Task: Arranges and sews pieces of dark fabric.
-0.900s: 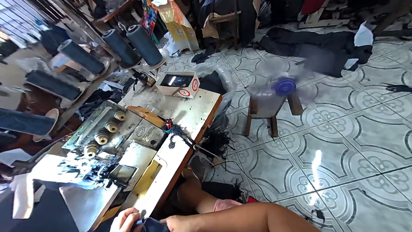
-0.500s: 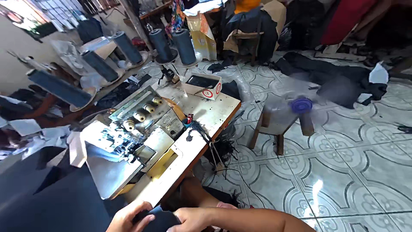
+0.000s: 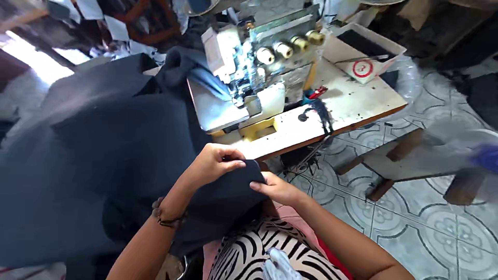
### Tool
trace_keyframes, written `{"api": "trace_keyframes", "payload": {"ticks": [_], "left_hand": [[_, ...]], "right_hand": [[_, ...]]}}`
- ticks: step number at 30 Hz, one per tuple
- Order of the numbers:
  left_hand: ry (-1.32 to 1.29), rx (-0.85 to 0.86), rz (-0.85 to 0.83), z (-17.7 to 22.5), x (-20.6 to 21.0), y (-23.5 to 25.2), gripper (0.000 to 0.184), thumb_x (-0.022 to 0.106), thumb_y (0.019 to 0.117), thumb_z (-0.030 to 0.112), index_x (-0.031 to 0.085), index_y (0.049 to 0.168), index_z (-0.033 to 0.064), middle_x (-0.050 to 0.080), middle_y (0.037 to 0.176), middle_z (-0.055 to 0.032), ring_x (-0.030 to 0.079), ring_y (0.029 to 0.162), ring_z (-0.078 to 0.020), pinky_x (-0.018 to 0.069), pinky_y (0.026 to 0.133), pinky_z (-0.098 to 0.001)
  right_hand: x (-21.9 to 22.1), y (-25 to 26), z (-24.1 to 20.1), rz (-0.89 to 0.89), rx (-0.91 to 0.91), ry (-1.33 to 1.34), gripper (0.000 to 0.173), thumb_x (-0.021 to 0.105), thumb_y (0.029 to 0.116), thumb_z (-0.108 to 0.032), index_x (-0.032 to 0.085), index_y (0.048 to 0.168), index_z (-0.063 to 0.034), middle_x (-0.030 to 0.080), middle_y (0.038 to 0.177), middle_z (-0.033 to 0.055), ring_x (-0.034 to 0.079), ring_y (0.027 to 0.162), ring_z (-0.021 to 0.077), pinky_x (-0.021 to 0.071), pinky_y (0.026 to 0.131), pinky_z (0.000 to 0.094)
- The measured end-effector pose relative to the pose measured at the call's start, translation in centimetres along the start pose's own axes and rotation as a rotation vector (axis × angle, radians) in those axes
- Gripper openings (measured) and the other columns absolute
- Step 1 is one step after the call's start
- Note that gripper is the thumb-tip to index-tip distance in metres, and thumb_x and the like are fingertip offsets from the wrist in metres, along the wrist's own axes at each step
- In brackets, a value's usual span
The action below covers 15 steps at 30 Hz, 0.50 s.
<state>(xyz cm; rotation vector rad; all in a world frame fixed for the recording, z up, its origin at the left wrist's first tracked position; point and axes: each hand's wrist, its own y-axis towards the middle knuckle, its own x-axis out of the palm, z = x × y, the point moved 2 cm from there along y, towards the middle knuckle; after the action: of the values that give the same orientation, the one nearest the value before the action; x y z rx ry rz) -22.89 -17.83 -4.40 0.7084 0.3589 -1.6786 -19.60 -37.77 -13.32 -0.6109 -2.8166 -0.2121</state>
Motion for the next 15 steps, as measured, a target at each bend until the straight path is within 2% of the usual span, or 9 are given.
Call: {"api": "trace_keyframes", "payload": {"ticks": [6,8,11,13,15], "left_hand": [[-0.024,0.026,0.017,0.4,0.1,-0.5,0.006,0.076,0.0888,0.008,0.076,0.093,0.0047,0.072,0.08,0.0037,0.064,0.07,0.0025,0.0544,0.065,-0.0147],[-0.015,0.051,0.024,0.6,0.3,-0.6,0.006,0.076,0.0882,0.006,0.075,0.093,0.0037,0.073,0.081,0.0026,0.065,0.072,0.0022,0.0556,0.068,-0.0146],[0.086,0.129,0.028,0.5,0.8,-0.6,0.005,0.073,0.0908,0.008,0.076,0.092,0.0045,0.073,0.084,0.0005,0.067,0.077,-0.0003,0.0564,0.072,-0.0173],[0.172,0.195,-0.024,0.4,1.4,-0.7,0.014,0.07,0.0946,0.018,0.075,0.096,0.0048,0.069,0.087,-0.0026,0.065,0.08,-0.0072,0.0559,0.073,-0.024],[0.278,0.219,-0.147,0.2,1.7,-0.8,0.04,0.07,0.0922,0.045,0.071,0.099,0.0053,0.066,0.084,-0.005,0.064,0.076,-0.0154,0.0561,0.069,-0.0356]], "right_hand": [[-0.1,1.6,-1.7,-0.06,0.014,0.061,0.019,0.048,0.1047,-0.01,0.061,0.118,-0.0066,0.07,0.104,-0.0096,0.066,0.098,-0.0027,0.0553,0.092,0.0221],[-0.1,2.3,-1.8,-0.035,0.04,0.046,0.018,0.049,0.104,-0.009,0.063,0.115,-0.0063,0.07,0.102,-0.0087,0.065,0.097,-0.0029,0.0547,0.091,0.0216],[0.6,2.8,-1.6,0.109,0.064,-0.056,0.014,0.051,0.1021,-0.008,0.065,0.102,-0.008,0.067,0.091,-0.0087,0.063,0.088,-0.0043,0.0537,0.084,0.0198],[0.9,2.4,-1.5,0.16,0.014,-0.221,0.015,0.052,0.1023,-0.01,0.066,0.101,-0.0053,0.066,0.09,-0.0072,0.062,0.087,-0.0058,0.0525,0.083,0.0179],[0.9,1.1,-1.9,0.099,-0.104,-0.39,0.023,0.051,0.1029,-0.012,0.07,0.104,0.001,0.07,0.094,-0.0017,0.062,0.091,-0.0059,0.0523,0.086,0.0172]]}}
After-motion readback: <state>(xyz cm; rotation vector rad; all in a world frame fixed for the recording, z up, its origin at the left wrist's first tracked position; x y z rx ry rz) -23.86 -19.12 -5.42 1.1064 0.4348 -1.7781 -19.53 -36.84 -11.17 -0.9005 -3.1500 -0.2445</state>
